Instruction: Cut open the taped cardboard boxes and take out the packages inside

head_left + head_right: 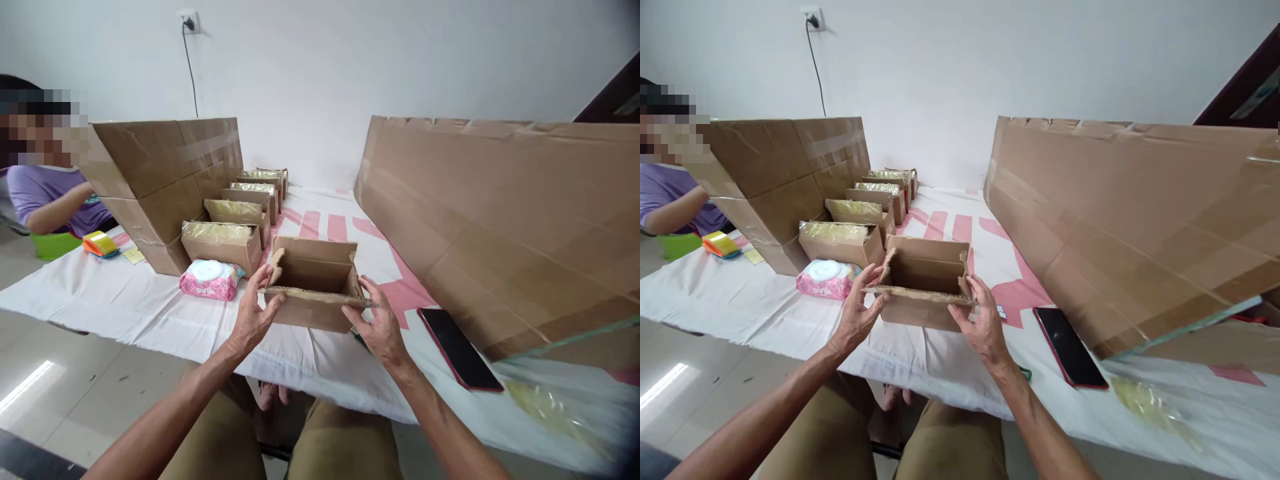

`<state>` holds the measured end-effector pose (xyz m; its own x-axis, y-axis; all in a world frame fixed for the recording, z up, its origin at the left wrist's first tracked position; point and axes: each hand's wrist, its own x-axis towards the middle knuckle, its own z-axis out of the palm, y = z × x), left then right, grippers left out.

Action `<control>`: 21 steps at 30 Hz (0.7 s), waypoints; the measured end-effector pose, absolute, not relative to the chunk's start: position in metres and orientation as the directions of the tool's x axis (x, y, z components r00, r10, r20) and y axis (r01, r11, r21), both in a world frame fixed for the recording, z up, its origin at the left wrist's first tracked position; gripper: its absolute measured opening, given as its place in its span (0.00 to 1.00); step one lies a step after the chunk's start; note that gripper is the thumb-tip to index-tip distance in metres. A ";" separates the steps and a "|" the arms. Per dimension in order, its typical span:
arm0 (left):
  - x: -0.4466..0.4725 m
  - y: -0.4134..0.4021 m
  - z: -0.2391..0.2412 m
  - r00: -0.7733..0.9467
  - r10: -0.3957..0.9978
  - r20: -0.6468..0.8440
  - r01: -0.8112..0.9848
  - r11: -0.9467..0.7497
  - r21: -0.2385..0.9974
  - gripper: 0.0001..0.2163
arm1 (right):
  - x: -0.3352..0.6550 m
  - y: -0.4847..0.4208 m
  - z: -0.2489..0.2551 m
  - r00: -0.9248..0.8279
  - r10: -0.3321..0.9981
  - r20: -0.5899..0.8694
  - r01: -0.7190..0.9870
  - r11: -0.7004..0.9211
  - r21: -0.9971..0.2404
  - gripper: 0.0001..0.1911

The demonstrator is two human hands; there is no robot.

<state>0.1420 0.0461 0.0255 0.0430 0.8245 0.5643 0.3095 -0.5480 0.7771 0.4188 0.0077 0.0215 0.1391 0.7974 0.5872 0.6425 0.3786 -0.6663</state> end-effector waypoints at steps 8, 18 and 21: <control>0.146 0.053 0.019 -0.009 0.918 0.397 0.203 -0.388 0.899 0.27 | 0.431 0.009 0.015 0.213 0.908 0.361 0.484 0.223 -0.846 0.32; 0.064 -0.004 0.020 -0.221 0.909 0.354 0.158 -0.325 0.933 0.23 | 0.348 -0.035 0.030 0.010 0.895 0.447 0.505 0.381 -0.775 0.24; 0.005 -0.022 0.022 -0.385 0.841 0.381 0.207 -0.323 0.923 0.22 | 0.291 -0.030 0.027 -0.132 0.852 0.507 0.415 0.512 -0.752 0.25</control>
<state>0.0045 -0.0218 0.0218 -0.3847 0.8407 0.3810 0.2073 -0.3235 0.9232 0.2915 -0.0296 0.0274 -0.1318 0.8516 0.5073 0.4152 0.5121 -0.7519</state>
